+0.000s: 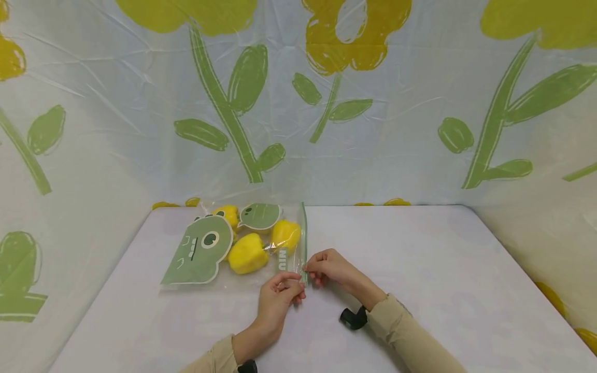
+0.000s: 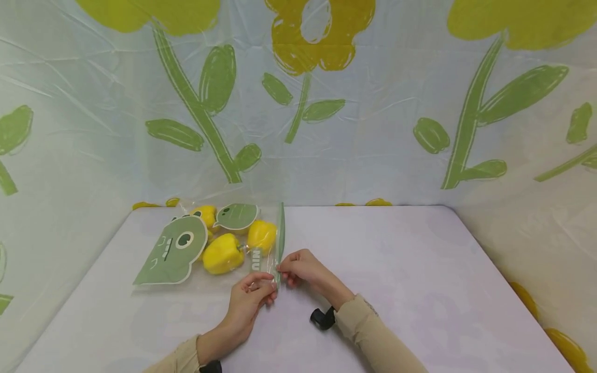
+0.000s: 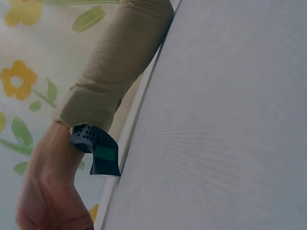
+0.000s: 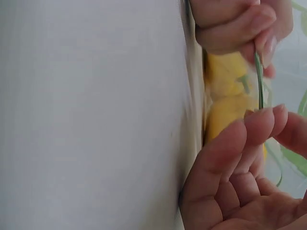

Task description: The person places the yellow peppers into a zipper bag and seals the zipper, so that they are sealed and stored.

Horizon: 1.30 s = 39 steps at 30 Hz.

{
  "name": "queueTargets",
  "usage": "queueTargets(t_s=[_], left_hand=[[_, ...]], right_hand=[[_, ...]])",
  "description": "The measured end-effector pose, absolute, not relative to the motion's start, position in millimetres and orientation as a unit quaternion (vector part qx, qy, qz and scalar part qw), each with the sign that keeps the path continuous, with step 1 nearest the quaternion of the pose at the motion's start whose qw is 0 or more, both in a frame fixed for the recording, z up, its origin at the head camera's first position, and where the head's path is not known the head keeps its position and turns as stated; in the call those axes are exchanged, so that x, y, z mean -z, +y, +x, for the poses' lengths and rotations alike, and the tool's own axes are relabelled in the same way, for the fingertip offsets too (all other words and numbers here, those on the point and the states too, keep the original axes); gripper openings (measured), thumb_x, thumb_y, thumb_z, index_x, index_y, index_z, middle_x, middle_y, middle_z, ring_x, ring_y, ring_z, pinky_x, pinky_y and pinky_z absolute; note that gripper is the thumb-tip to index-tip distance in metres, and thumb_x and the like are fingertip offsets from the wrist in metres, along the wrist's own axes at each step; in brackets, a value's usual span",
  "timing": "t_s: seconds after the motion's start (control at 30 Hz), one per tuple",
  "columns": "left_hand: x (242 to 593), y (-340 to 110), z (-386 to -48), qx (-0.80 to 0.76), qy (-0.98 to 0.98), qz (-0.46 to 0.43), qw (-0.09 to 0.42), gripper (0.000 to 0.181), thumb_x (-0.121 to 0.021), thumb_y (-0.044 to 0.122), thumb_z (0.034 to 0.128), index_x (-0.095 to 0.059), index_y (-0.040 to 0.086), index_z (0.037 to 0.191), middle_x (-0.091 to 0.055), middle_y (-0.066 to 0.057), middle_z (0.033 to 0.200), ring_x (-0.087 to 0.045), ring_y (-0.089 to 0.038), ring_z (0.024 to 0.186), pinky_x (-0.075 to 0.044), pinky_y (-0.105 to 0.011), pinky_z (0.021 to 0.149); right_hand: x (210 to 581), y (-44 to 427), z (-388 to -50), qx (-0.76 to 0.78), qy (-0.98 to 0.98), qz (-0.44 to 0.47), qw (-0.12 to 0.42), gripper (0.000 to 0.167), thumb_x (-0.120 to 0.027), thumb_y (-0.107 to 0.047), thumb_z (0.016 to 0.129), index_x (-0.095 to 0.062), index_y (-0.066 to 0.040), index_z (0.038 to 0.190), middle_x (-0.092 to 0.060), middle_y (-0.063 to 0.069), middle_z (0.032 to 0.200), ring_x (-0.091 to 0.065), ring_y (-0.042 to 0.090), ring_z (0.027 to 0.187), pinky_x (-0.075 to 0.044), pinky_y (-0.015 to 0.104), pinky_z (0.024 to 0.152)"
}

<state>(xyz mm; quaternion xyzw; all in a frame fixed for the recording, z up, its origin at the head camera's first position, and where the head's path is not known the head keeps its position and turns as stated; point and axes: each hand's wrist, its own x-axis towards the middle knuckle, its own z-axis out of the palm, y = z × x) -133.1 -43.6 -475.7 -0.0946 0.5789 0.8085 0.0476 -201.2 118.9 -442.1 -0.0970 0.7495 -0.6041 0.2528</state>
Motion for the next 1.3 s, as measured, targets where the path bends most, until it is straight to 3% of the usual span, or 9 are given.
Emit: queueTargets(t_s=[0.23, 0.57, 0.87, 1.03, 1.3], left_hand=[[476.7, -45.5, -136.1, -0.808, 0.580, -0.094, 0.043, 0.024, -0.070, -0.009, 0.0817, -0.064, -0.009, 0.104, -0.068, -0.005, 0.072, -0.061, -0.015, 0.059, -0.049, -0.024, 0.058], [475.2, -46.3, -137.0, -0.810, 0.578, -0.096, 0.040, 0.026, -0.069, -0.011, 0.0804, -0.064, -0.011, 0.106, -0.068, -0.005, 0.071, -0.061, -0.015, 0.058, -0.049, -0.023, 0.057], [476.3, -46.7, -137.8, -0.803, 0.586, -0.100, 0.047, 0.026, -0.072, -0.009, 0.0811, -0.066, -0.006, 0.106, -0.069, -0.007, 0.074, -0.063, -0.016, 0.060, -0.051, -0.024, 0.059], [476.9, -46.2, -137.2, -0.797, 0.593, -0.102, 0.054, 0.026, -0.073, -0.007, 0.0807, -0.066, -0.005, 0.106, -0.070, -0.008, 0.076, -0.064, -0.016, 0.061, -0.052, -0.025, 0.059], [476.7, -45.9, -134.2, -0.804, 0.583, -0.102, 0.051, 0.028, -0.073, -0.010, 0.0796, -0.065, -0.008, 0.107, -0.070, -0.008, 0.075, -0.064, -0.016, 0.060, -0.052, -0.025, 0.059]], right_hand=[[440.8, 109.3, -226.8, 0.604, 0.768, -0.046, 0.206, 0.022, -0.064, -0.012, 0.090, -0.062, -0.001, 0.071, -0.053, 0.001, 0.059, -0.049, 0.012, 0.053, -0.043, 0.025, 0.053], [441.1, 92.4, -272.4, 0.600, 0.785, 0.017, 0.150, 0.024, -0.065, -0.013, 0.092, -0.064, -0.001, 0.072, -0.050, 0.002, 0.060, -0.043, 0.014, 0.053, -0.038, 0.025, 0.051], [435.0, 83.8, -318.3, 0.597, 0.793, 0.044, 0.114, 0.035, -0.063, -0.011, 0.092, -0.054, -0.007, 0.059, -0.044, 0.002, 0.054, -0.038, 0.015, 0.051, -0.034, 0.026, 0.052], [431.2, 78.2, -342.8, 0.582, 0.806, 0.054, 0.097, 0.048, -0.062, -0.009, 0.091, -0.041, -0.013, 0.049, -0.035, -0.001, 0.048, -0.031, 0.013, 0.046, -0.034, 0.031, 0.055], [425.5, 69.6, -363.7, 0.577, 0.810, 0.091, 0.045, 0.039, -0.061, -0.008, 0.089, -0.036, -0.013, 0.059, -0.033, -0.001, 0.056, -0.034, 0.014, 0.051, -0.035, 0.030, 0.053]])
